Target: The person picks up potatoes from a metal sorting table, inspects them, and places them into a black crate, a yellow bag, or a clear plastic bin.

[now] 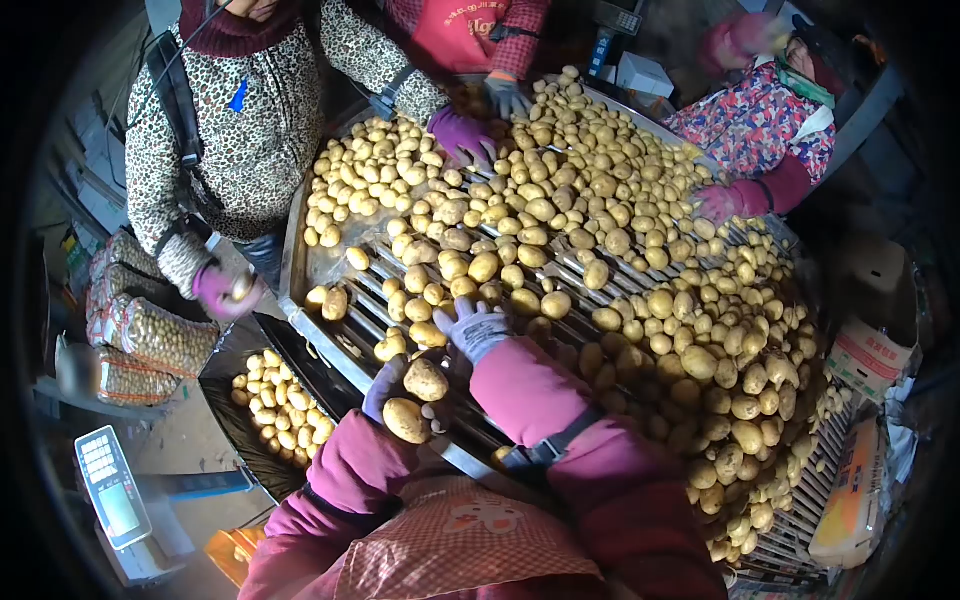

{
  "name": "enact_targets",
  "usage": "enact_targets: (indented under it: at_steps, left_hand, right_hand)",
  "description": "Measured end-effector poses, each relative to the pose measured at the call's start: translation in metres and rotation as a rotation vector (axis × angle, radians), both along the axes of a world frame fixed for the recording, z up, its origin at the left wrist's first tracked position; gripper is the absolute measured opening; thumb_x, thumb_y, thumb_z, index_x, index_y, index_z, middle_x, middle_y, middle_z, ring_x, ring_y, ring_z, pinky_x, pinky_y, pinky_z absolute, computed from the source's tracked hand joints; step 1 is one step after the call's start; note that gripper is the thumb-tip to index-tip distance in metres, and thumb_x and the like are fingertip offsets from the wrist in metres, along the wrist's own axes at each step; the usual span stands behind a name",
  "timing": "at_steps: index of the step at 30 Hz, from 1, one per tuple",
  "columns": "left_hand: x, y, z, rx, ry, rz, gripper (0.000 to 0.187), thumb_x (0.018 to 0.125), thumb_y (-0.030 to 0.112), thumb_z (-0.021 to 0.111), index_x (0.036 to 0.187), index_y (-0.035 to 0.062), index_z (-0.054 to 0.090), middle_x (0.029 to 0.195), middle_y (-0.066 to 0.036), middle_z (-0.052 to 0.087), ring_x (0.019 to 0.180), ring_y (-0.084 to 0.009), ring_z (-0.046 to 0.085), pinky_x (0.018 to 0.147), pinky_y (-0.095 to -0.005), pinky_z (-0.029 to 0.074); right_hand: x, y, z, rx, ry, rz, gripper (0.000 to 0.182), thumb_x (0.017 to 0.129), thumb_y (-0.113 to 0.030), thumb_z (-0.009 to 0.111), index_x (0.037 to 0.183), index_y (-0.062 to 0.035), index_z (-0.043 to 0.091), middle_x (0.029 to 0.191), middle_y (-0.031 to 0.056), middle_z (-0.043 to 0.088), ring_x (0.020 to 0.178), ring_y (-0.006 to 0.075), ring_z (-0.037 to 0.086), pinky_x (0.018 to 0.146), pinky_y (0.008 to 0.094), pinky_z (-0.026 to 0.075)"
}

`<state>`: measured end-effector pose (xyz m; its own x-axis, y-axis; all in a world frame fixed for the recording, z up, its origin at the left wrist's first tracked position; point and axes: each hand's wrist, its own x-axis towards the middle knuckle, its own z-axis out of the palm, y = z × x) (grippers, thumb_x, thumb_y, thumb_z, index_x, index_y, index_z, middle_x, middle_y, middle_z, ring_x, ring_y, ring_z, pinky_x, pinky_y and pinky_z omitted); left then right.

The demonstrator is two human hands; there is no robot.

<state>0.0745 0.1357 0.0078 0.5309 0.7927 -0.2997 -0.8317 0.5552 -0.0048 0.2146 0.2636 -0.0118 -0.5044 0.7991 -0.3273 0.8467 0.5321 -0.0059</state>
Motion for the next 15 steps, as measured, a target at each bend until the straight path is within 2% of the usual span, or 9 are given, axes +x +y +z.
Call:
enact_targets:
  at_steps: [1, 5, 7, 8, 9, 11, 13, 14, 15]
  left_hand:
    - [-0.006, -0.003, 0.001, -0.030, 0.157, 0.014, 0.052, 0.088, 0.048, 0.050, 0.127, 0.0133, 0.049, 0.102, -0.011, 0.062, 0.057, -0.0200, 0.056, 0.053, -0.0358, 0.046]
    - [-0.022, -0.007, -0.017, 0.108, 0.063, 0.069, 0.060, 0.088, 0.052, 0.049, 0.128, 0.0081, 0.046, 0.098, -0.015, 0.062, 0.065, -0.0250, 0.059, 0.059, -0.0387, 0.048]
    - [-0.025, -0.004, -0.008, 0.076, 0.093, 0.186, 0.061, 0.088, 0.053, 0.046, 0.126, 0.0056, 0.048, 0.103, -0.017, 0.062, 0.077, -0.0304, 0.062, 0.066, -0.0441, 0.050]
    - [-0.025, -0.005, 0.015, -0.094, -0.022, 0.235, 0.063, 0.090, 0.054, 0.042, 0.126, 0.0034, 0.049, 0.114, -0.019, 0.059, 0.097, -0.0351, 0.060, 0.080, -0.0501, 0.050]
    - [-0.025, -0.001, 0.013, -0.033, -0.038, 0.256, 0.066, 0.090, 0.058, 0.037, 0.127, 0.0038, 0.048, 0.123, -0.019, 0.054, 0.112, -0.0368, 0.053, 0.090, -0.0536, 0.045]
    - [-0.021, -0.001, 0.022, -0.016, 0.090, 0.302, 0.070, 0.089, 0.061, 0.034, 0.128, 0.0047, 0.048, 0.126, -0.018, 0.052, 0.116, -0.0374, 0.050, 0.093, -0.0560, 0.043]
    - [-0.030, 0.009, 0.001, 0.074, -0.059, 0.211, 0.070, 0.088, 0.065, 0.030, 0.125, 0.0096, 0.051, 0.125, -0.016, 0.054, 0.118, -0.0373, 0.049, 0.089, -0.0592, 0.043]
    - [-0.031, 0.006, 0.006, 0.052, -0.012, 0.210, 0.070, 0.088, 0.066, 0.028, 0.123, 0.0102, 0.052, 0.123, -0.015, 0.055, 0.116, -0.0369, 0.050, 0.087, -0.0588, 0.044]
    - [-0.030, 0.003, 0.012, 0.031, 0.033, 0.213, 0.070, 0.088, 0.067, 0.027, 0.121, 0.0108, 0.053, 0.121, -0.015, 0.057, 0.115, -0.0366, 0.051, 0.086, -0.0584, 0.044]
  right_hand:
    - [-0.002, 0.002, -0.011, 0.035, -0.047, 0.016, 0.042, 0.087, -0.029, 0.052, 0.128, -0.0334, 0.047, 0.133, 0.0139, 0.037, 0.106, 0.0328, 0.054, 0.090, 0.0459, 0.043]
    - [-0.004, -0.002, 0.025, -0.007, -0.028, -0.013, 0.043, 0.085, -0.023, 0.057, 0.127, -0.0249, 0.050, 0.129, 0.0142, 0.045, 0.108, 0.0325, 0.055, 0.091, 0.0424, 0.044]
    - [0.017, -0.008, 0.021, -0.237, 0.825, -0.192, 0.043, 0.082, -0.017, 0.063, 0.124, -0.0118, 0.053, 0.121, 0.0143, 0.054, 0.109, 0.0278, 0.056, 0.094, 0.0372, 0.044]
    - [0.017, -0.016, 0.015, -0.190, 1.064, -0.187, 0.042, 0.081, -0.009, 0.065, 0.121, -0.0026, 0.053, 0.112, 0.0129, 0.061, 0.108, 0.0217, 0.056, 0.095, 0.0320, 0.042]
    - [0.010, -0.032, 0.033, -0.364, 1.307, -0.242, 0.043, 0.084, -0.010, 0.064, 0.125, -0.0036, 0.051, 0.110, 0.0088, 0.060, 0.106, 0.0169, 0.055, 0.095, 0.0297, 0.041]
    - [0.010, -0.050, 0.062, -0.190, 1.188, 0.075, 0.043, 0.086, -0.010, 0.064, 0.126, -0.0044, 0.051, 0.109, 0.0059, 0.059, 0.103, 0.0144, 0.055, 0.093, 0.0278, 0.041]
    - [0.036, -0.035, 0.064, -0.447, 1.243, -0.209, 0.040, 0.088, -0.014, 0.063, 0.126, -0.0043, 0.052, 0.112, 0.0059, 0.060, 0.099, 0.0136, 0.056, 0.091, 0.0293, 0.044]
    - [0.053, -0.017, 0.047, -0.323, 1.516, -0.409, 0.034, 0.089, -0.020, 0.064, 0.118, -0.0043, 0.056, 0.105, 0.0078, 0.062, 0.094, 0.0153, 0.058, 0.085, 0.0308, 0.048]
    - [0.072, 0.001, 0.051, -0.082, 1.347, -0.542, 0.028, 0.090, -0.017, 0.061, 0.116, -0.0057, 0.057, 0.104, 0.0096, 0.064, 0.092, 0.0174, 0.059, 0.084, 0.0310, 0.049]
